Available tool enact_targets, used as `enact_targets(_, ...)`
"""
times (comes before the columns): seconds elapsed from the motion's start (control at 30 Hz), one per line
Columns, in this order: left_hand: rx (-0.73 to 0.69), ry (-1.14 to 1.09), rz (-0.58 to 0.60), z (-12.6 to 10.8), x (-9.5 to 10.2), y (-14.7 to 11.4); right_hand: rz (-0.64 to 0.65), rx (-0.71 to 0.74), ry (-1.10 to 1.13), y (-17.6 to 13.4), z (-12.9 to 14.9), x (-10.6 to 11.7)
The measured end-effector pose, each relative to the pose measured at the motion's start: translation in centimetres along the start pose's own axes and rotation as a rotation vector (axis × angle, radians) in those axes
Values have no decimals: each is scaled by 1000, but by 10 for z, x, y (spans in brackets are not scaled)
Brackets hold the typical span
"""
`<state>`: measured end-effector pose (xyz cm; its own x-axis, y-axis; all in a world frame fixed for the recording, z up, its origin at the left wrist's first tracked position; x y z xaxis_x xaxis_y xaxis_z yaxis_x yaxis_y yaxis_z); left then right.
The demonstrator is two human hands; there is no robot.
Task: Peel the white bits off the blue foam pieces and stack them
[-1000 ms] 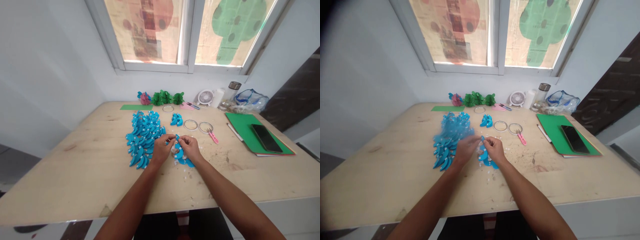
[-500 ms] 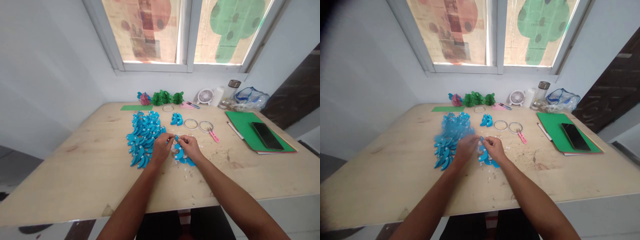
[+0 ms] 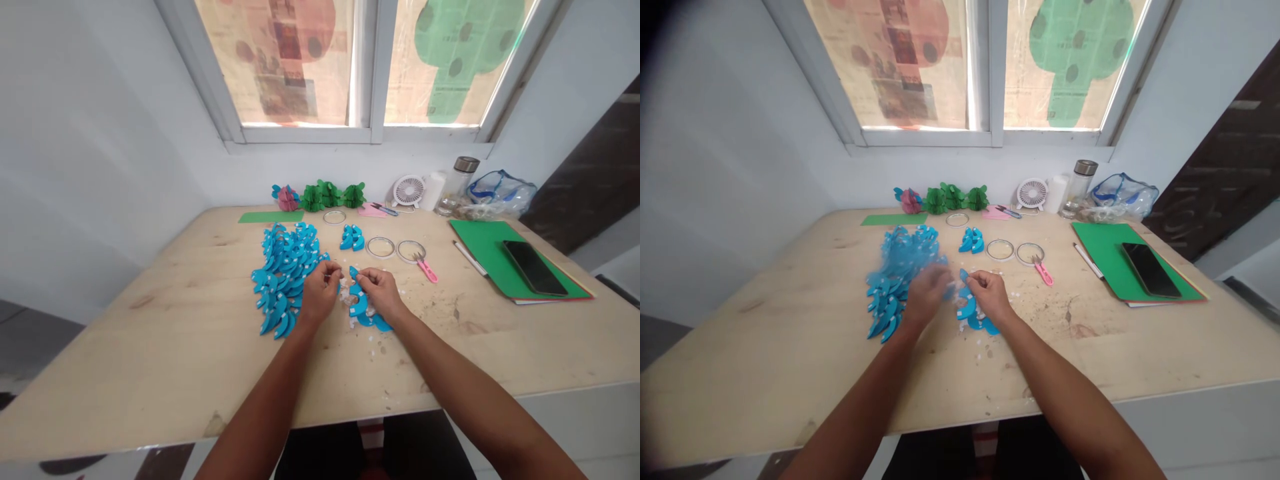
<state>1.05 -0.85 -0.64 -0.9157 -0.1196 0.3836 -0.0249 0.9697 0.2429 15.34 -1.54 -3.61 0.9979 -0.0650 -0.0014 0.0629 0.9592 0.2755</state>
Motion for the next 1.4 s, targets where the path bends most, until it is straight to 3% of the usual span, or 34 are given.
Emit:
enact_targets(0.27,-9,118,-26,1,3,1,-34,12,-9,1,0,1)
enact_targets(0.47,-61,71,-49,-2,-1,-4,-40,47,-26,0,-2,1)
enact_targets(0.8,-326,280,-77,-5,-6,-12,-12,83,-40,0,-1,0)
enact_targets(1.1,-379,419,-25,-1,-12,-13,1,133,-120,1,-6,3)
enact_targets(1.23,-336,314,5,-3,-11,-15,-7,135,-119,1,-6,3)
enact_targets(1.4,-65,-7,-81,-1,-6,-10,-22,105,-83,0,-5,2)
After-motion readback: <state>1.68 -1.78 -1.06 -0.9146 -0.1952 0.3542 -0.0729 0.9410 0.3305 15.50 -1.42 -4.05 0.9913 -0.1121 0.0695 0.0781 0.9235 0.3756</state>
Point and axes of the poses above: each hand's wrist, its own y-axis towards the middle knuckle, its own x-axis out of the back of the hand, z = x × y, the point moved 1 cm from there along y, towards the middle knuckle, and after that the axes turned 12 degrees about x, right-handed, at the moved point
